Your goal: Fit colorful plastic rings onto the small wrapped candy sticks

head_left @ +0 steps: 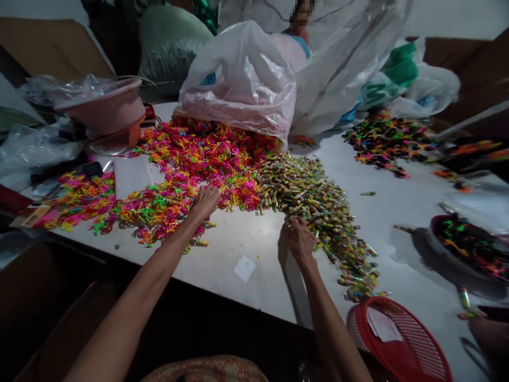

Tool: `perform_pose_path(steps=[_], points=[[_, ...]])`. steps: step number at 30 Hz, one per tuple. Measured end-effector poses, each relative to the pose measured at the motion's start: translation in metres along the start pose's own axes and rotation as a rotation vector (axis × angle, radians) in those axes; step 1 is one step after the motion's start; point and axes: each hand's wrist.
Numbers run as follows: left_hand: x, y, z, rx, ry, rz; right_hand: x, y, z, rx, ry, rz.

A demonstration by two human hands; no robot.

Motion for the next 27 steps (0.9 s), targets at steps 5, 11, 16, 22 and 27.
perform_pose_path(steps=[5,11,16,22,27], points=[[-0.004,-0.01,-0.004,0.013,-0.05,-0.054,0.001,-0.003,-0.013,0.046,0.153,0.088],[-0.033,0.0,-0.028,-0.079,0.014,-0.386,0.007,0.004,-0.015,0.109,0.092,0.059],[-0.046,-0.008,-0.077,0.057,0.296,-1.163,0.009,0.016,-0.011,0.259,0.188,0.029],[-0.055,-0.034,-0.135,0.201,0.55,-1.568,0.03,0.01,-0.024,0.21,0.086,0.349],[-0.052,-0.037,-0.149,0.246,0.614,-1.589,0.059,-0.003,-0.048,0.227,-0.051,1.41]])
Point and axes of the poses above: each hand's wrist, its own z-axis towards the middle knuckle, its own y-axis out of the back of the hand, x = y × z, and after that the axes turned 9 degrees about y, right-handed
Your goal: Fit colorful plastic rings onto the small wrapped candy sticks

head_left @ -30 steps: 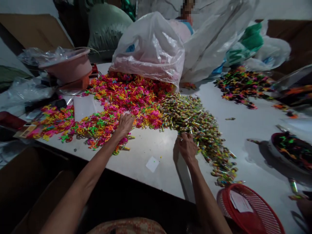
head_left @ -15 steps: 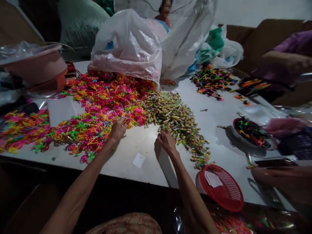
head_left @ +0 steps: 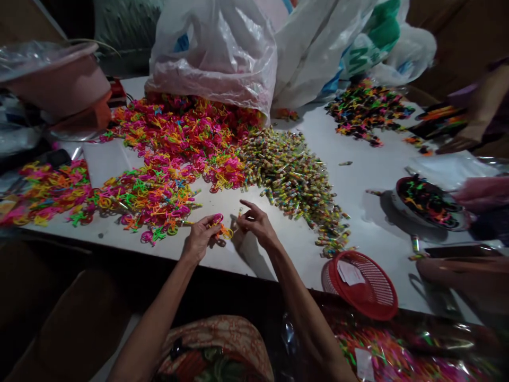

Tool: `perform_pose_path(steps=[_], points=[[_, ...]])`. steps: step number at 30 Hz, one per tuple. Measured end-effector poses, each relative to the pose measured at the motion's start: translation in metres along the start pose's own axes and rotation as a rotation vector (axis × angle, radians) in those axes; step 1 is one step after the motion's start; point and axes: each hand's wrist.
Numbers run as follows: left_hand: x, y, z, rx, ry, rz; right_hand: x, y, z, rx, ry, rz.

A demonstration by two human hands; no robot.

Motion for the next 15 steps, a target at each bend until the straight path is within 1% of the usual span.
perform_pose_path(steps=[1,2,4,5,9,12,15], points=[[0.0,0.001,-0.001,0.002,0.002,0.0,-0.001,-0.006,-0.003,-0.026,-0.014,0.152],[-0.001,0.003,-0.001,0.006,0.004,0.0,-0.001,-0.012,-0.005,-0.053,-0.03,0.258],[-0.002,0.005,-0.002,0.014,0.015,-0.009,-0.001,-0.02,-0.007,-0.079,-0.074,0.374],[-0.002,0.006,-0.002,0.02,0.02,-0.02,-0.001,-0.023,-0.007,-0.068,-0.094,0.399],[-0.004,0.008,-0.004,0.043,0.045,-0.049,-0.001,-0.024,-0.011,0.025,-0.111,0.374],[-0.007,0.009,-0.006,0.068,0.066,-0.03,-0.001,-0.021,-0.014,0.094,-0.119,0.337],[-0.009,0.01,-0.008,0.102,0.07,0.004,-0.001,-0.019,-0.017,0.135,-0.139,0.315]])
Point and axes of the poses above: each hand's wrist, its own z-axis towards the middle knuckle, its own y-axis out of the back of the hand, x = y × z, and after that the axes turned 9 degrees about y, right-handed
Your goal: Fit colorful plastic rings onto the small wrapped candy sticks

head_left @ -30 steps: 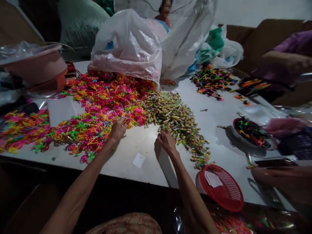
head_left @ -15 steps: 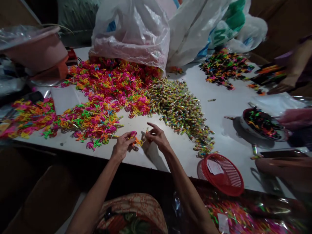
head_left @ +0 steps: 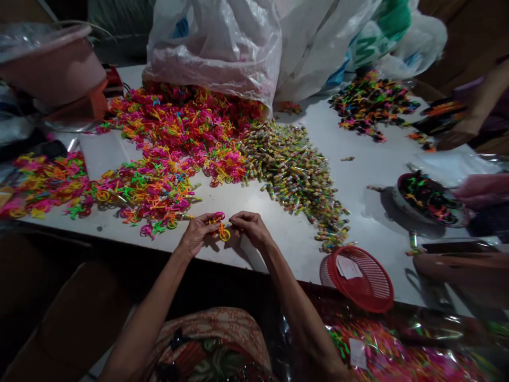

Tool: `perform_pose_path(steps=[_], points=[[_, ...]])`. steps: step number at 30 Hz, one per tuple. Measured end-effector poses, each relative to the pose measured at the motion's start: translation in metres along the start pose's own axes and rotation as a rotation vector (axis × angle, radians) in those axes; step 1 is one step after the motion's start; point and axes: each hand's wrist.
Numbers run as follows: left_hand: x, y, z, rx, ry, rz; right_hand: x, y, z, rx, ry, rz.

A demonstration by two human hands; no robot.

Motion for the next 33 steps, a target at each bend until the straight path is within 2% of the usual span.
perform_pose_path(steps=[12,19,22,24,26,28,30,31,33], points=[[0.003,0.008,-0.001,0.073,-0.026,0.129,-0.004,-0.001,0.001,0.071,-0.103,0.021],[0.004,0.008,0.0,-0.121,-0.139,0.194,-0.001,-0.014,-0.007,-0.059,-0.021,-0.075],[0.005,0.006,0.002,-0.158,-0.179,0.29,-0.005,-0.024,-0.011,-0.098,0.004,-0.114],[0.001,0.007,0.001,-0.173,-0.218,0.383,-0.008,-0.031,-0.011,-0.109,0.022,-0.154],[-0.013,0.012,-0.002,-0.211,-0.296,0.507,-0.007,-0.034,-0.008,-0.069,0.046,-0.211],[-0.041,0.024,-0.01,-0.331,-0.42,0.651,0.001,-0.026,0.0,-0.018,0.091,-0.292],[-0.078,0.039,-0.021,-0.585,-0.579,0.813,0.015,-0.006,0.013,-0.056,0.149,-0.459],[-0.097,0.046,-0.025,-0.757,-0.654,0.928,0.023,0.008,0.02,-0.134,0.177,-0.599],[-0.13,0.054,-0.026,-1.056,-0.728,1.184,0.038,0.037,0.035,-0.323,0.173,-1.045]])
Point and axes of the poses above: each hand's wrist, its own z-axis towards the middle knuckle, its own y-axis out of the back of the hand, x = y × z, and after that the axes turned 9 degrees about y, right-handed
